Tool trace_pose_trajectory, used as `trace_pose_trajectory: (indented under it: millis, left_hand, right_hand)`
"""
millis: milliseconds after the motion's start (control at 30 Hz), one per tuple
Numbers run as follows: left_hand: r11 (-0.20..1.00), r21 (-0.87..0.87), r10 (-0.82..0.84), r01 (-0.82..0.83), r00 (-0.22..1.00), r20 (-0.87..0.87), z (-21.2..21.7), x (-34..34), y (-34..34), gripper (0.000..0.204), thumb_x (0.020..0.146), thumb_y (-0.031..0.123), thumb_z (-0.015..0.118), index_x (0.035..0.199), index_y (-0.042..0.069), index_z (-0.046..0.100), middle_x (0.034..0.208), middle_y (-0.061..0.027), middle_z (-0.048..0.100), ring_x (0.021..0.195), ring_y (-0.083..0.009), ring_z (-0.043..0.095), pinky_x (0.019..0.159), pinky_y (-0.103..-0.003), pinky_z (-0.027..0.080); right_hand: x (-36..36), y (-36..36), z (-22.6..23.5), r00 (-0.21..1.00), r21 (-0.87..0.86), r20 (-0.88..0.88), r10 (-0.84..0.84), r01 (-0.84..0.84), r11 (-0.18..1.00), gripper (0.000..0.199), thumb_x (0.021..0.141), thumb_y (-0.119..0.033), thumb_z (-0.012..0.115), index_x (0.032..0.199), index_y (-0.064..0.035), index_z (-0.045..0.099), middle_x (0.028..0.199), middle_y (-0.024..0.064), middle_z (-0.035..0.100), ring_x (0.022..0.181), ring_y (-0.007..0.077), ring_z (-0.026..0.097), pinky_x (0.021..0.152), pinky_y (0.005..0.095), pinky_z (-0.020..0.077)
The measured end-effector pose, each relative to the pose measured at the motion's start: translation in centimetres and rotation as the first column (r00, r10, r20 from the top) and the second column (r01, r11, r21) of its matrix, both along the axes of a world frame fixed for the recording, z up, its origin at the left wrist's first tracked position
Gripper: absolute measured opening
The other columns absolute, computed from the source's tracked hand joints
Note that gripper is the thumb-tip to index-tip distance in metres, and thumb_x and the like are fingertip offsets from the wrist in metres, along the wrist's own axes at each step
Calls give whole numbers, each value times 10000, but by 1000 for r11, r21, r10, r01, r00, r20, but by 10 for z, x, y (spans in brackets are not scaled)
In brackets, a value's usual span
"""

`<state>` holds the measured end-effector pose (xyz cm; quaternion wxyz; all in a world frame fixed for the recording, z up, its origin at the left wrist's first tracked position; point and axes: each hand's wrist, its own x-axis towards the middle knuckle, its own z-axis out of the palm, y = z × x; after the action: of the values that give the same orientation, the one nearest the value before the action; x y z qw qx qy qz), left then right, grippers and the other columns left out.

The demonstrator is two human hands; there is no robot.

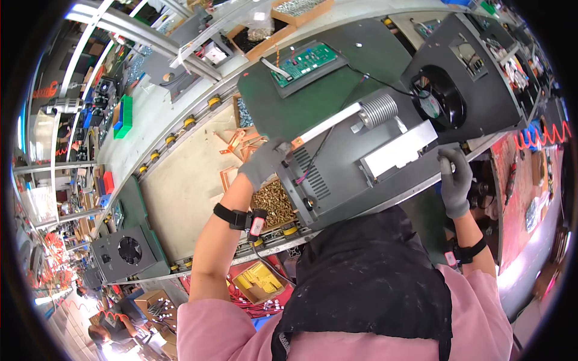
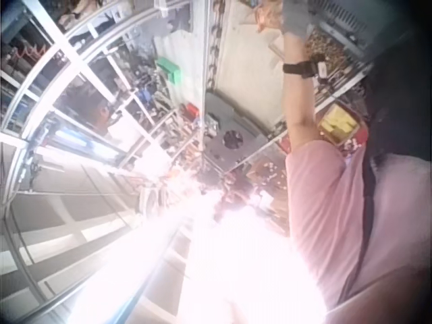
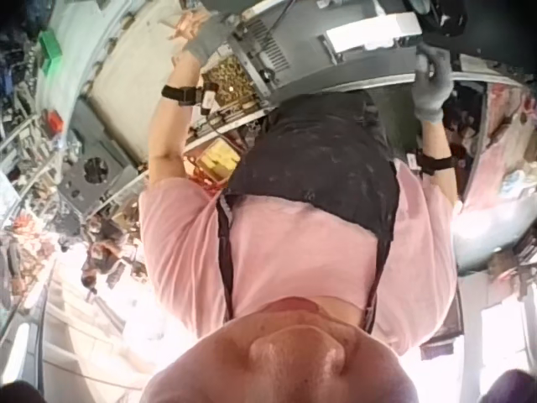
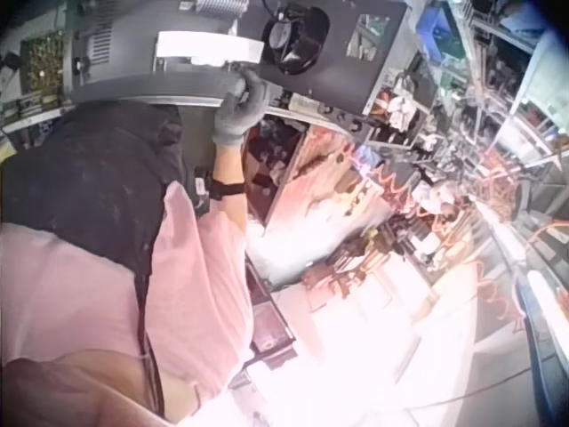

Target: Assembling internal components into a metal inverter housing using a power screwdriver.

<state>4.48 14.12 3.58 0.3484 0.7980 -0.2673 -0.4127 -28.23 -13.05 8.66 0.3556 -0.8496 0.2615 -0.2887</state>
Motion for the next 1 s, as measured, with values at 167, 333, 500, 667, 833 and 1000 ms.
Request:
trace_pose_trajectory:
  millis: [167, 333, 500, 667, 833, 1000]
  left_hand:
    - [999, -29, -30, 28, 994, -104, -7, 8, 13, 411, 953, 287, 460, 1183, -50, 504, 1014, -77, 619, 963, -153, 576, 888, -271, 427]
    - [993, -90, 51, -69, 980, -193, -18, 9, 10, 453, 966, 358, 415, 1157, -38, 524, 1058, -89, 607, 958, -164, 583, 893, -288, 426]
    - [998, -58, 27, -36, 987, -155, -10, 6, 7, 499, 907, 453, 508, 1065, -15, 574, 928, -72, 629, 882, -152, 579, 808, -289, 436]
    - [998, -67, 2, -12, 989, -145, -1, 2, 9, 519, 829, 488, 613, 1001, -2, 592, 882, -52, 618, 852, -142, 575, 763, -266, 427]
    - [993, -96, 30, -68, 935, -353, -1, 18, 9, 368, 832, 363, 656, 932, 16, 586, 875, -59, 615, 855, -175, 600, 771, -304, 433]
    - [997, -25, 57, -74, 907, -418, 0, 31, 6, 266, 870, 248, 603, 959, -2, 608, 840, -88, 644, 801, -166, 600, 771, -303, 450]
  right_hand:
    - [-43, -5, -87, 753, -235, -654, -75, -109, 966, 397, 789, -204, 640, 1144, -54, 543, 1198, 154, 504, 1117, 328, 470, 939, 434, 374]
    - [-46, 6, -124, 690, -246, -716, -106, -108, 963, 601, 765, -280, 663, 1282, -51, 462, 1341, 204, 394, 1261, 386, 349, 1037, 449, 304]
    - [-44, 5, -116, 670, -210, -740, -58, -148, 967, 612, 764, -286, 663, 1287, -45, 455, 1340, 212, 392, 1262, 384, 347, 1037, 446, 306]
    - [-43, 2, -111, 655, -179, -756, -3, -202, 963, 620, 765, -289, 659, 1296, -49, 447, 1337, 210, 394, 1265, 373, 344, 1039, 442, 302]
    - [-48, -4, -105, 688, -174, -725, 41, -240, 955, 630, 730, -244, 678, 1289, -62, 450, 1309, 212, 421, 1226, 379, 384, 1016, 453, 330]
    - [-49, -9, -103, 645, -133, -758, 94, -293, 947, 621, 746, -242, 656, 1301, -74, 434, 1321, 190, 403, 1236, 360, 368, 1030, 443, 311]
